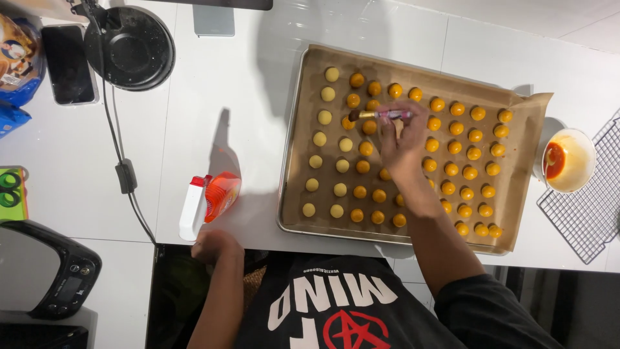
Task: Applying an egg wash or glaze to small round cookies on a baking tray using a pastry brush.
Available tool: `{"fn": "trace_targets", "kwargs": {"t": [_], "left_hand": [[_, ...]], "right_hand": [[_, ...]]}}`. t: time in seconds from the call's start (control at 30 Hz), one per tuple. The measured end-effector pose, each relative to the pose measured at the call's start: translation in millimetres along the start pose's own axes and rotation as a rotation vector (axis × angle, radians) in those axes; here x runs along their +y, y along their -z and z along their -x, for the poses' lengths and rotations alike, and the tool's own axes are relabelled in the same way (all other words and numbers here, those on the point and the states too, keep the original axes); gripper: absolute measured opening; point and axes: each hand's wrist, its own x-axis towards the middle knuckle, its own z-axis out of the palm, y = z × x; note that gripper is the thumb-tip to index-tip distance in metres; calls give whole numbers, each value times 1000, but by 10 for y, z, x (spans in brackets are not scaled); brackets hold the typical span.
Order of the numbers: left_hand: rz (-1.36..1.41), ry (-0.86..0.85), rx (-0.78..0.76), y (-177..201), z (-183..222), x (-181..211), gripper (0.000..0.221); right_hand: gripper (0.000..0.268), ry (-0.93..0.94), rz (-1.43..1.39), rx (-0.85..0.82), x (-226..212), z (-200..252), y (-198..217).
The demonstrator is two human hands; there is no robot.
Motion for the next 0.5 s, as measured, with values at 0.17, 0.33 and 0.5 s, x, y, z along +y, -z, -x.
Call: {"fn": "trace_targets", "kwargs": {"t": [0.17, 0.33, 0.5], "left_hand": [[227, 131, 14, 572, 489, 314, 34], [211, 135, -3, 573, 456, 314, 33], [181, 136, -32, 535, 436, 285, 33]], "right_hand": [[24, -93, -21, -181, 123, -156, -238], [22, -128, 169, -342, 226, -102, -266], [31, -160, 180, -262, 134, -140, -141]]}}
